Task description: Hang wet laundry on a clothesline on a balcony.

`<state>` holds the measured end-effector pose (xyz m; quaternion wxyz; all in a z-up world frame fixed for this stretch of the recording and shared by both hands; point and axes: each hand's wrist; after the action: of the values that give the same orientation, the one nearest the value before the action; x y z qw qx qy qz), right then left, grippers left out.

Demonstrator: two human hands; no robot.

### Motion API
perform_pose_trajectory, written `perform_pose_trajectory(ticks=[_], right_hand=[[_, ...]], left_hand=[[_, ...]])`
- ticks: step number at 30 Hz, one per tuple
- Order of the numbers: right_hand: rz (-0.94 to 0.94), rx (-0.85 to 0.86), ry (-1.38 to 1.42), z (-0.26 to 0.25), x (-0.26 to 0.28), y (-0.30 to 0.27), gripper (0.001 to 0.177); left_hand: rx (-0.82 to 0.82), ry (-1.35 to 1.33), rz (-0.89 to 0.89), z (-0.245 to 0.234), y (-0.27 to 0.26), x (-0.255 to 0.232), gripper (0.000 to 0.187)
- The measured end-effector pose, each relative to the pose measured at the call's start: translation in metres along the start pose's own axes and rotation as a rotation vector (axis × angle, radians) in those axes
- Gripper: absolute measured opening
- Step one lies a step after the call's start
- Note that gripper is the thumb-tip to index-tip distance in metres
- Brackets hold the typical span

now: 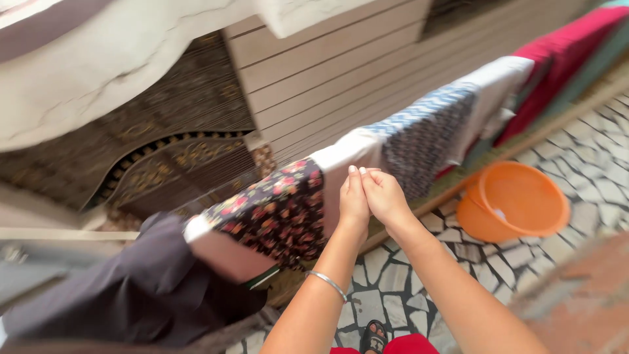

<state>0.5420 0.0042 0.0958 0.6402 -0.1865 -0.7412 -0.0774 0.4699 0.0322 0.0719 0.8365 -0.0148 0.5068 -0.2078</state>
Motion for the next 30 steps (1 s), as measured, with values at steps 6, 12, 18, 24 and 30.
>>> perform_pose_trajectory(ticks=[6, 12, 18, 24, 30], right_hand=[[0.152, -0.325, 0.149, -0.074, 0.006, -0.023, 0.034], [0.176, -0.568, 0.267, -0.127, -0.024, -0.061, 0.038], [0.252, -0.734, 0.330, -0.166, -0.056, -0.086, 0.039], [0.287, -0.786, 0.420, -0.224, -0.089, -0.075, 0.037], [0.382, -0.798, 0.426, -0.318, -0.132, -0.046, 0.039]], left_hand=[[0.183, 0.225, -0.194, 0.077, 0.015, 0.037, 0.052], [0.415, 0.488, -0.327, 0.128, -0.015, 0.070, 0.052], [0.590, 0.519, -0.334, 0.157, -0.026, 0.133, 0.054], [0.621, 0.552, -0.411, 0.203, -0.013, 0.182, 0.050], [0.630, 0.643, -0.430, 0.280, 0.016, 0.250, 0.052]])
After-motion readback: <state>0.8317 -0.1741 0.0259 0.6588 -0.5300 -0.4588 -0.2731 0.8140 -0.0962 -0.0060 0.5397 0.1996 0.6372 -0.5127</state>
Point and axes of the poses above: each hand's wrist, its own y-axis towards the middle knuckle, its own z-axis out of the palm, x = y × z, and after that the axes turned 1 degree about y, right-handed
